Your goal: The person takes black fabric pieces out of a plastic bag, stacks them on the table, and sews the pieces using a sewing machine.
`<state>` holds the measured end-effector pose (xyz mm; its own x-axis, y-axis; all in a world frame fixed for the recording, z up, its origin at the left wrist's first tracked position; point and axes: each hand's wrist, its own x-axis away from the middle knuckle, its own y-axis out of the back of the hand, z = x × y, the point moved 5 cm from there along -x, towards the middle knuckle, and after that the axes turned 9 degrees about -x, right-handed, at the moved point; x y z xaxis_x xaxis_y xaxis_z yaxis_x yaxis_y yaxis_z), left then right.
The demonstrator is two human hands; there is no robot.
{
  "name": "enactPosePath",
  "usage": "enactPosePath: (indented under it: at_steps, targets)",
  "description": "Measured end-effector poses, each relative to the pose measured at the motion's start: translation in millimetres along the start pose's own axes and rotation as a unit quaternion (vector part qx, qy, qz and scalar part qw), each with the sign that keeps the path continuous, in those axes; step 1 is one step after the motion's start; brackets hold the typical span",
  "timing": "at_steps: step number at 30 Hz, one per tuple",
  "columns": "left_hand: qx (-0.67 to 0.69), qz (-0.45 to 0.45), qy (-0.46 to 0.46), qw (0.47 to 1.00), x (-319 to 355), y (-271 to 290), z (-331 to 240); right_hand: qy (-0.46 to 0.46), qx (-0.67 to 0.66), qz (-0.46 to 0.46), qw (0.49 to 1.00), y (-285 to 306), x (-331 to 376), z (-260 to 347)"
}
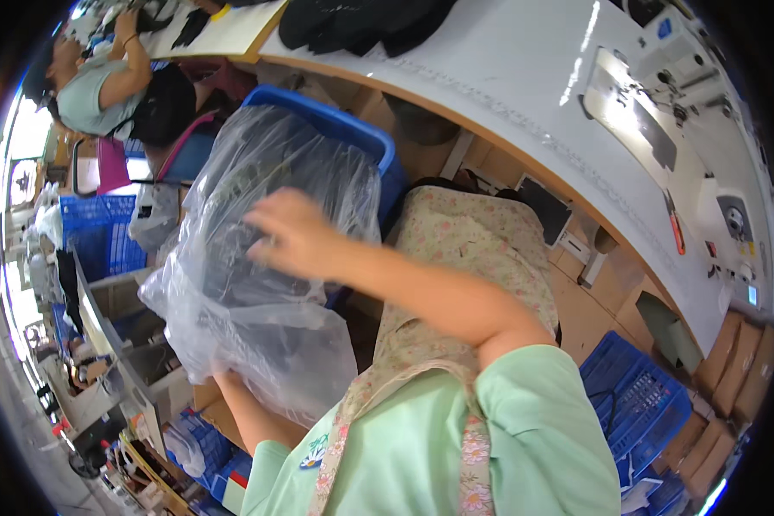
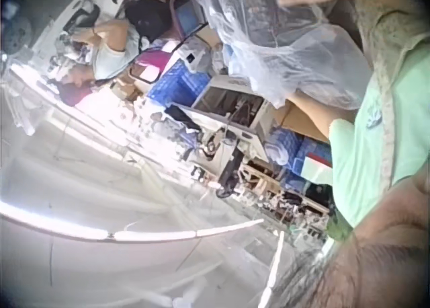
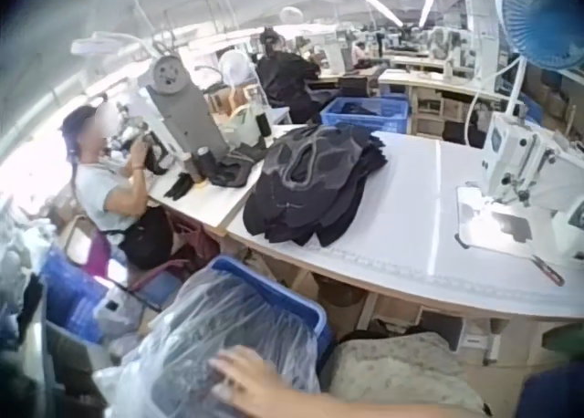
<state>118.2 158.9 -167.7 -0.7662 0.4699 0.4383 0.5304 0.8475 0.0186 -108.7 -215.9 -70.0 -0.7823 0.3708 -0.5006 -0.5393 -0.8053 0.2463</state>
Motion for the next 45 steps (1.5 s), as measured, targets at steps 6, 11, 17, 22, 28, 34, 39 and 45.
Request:
enactPosePath:
  at_steps: [6, 11, 17, 22, 28, 34, 39, 45]
  targets:
    - [0.2, -0.09, 0.068, 0.973, 33.9, 53.5, -24.7, -0.061, 0.226, 0.187, 0.954, 21.0, 74.2, -67.0]
    - [0.322, 0.205, -0.006, 0.924, 27.4, 20.3, -138.9, -0.045, 0.246, 0.169, 0.953, 11.9, 39.4, -71.6]
    - [0.338, 0.197, -0.06, 0.918, 25.7, 51.5, -214.5, -0.083, 0.166, 0.056, 0.981, 26.8, -14.7, -41.7]
    - [0.332, 0.128, -0.092, 0.93, 37.3, -3.1, -205.2, -0.129, 0.179, 0.096, 0.971, 45.1, 5.3, -43.8]
    - [0.4, 0.163, -0.085, 0.898, 64.3, -57.7, -198.0, -0.184, 0.162, 0.135, 0.96, 61.3, 37.2, -78.3]
    - [0.359, 0.07, -0.083, 0.927, 56.8, -51.8, -174.6, -0.248, 0.153, 0.14, 0.946, 60.9, 39.0, -88.2]
    - [0.336, -0.026, -0.019, 0.941, 29.6, -58.1, -131.9, -0.271, 0.131, 0.144, 0.943, 59.6, 58.9, -138.6]
    - [0.409, 0.11, -0.031, 0.905, 27.9, -4.9, -86.4, -0.404, -0.125, -0.079, 0.903, 38.9, -8.1, -112.9]
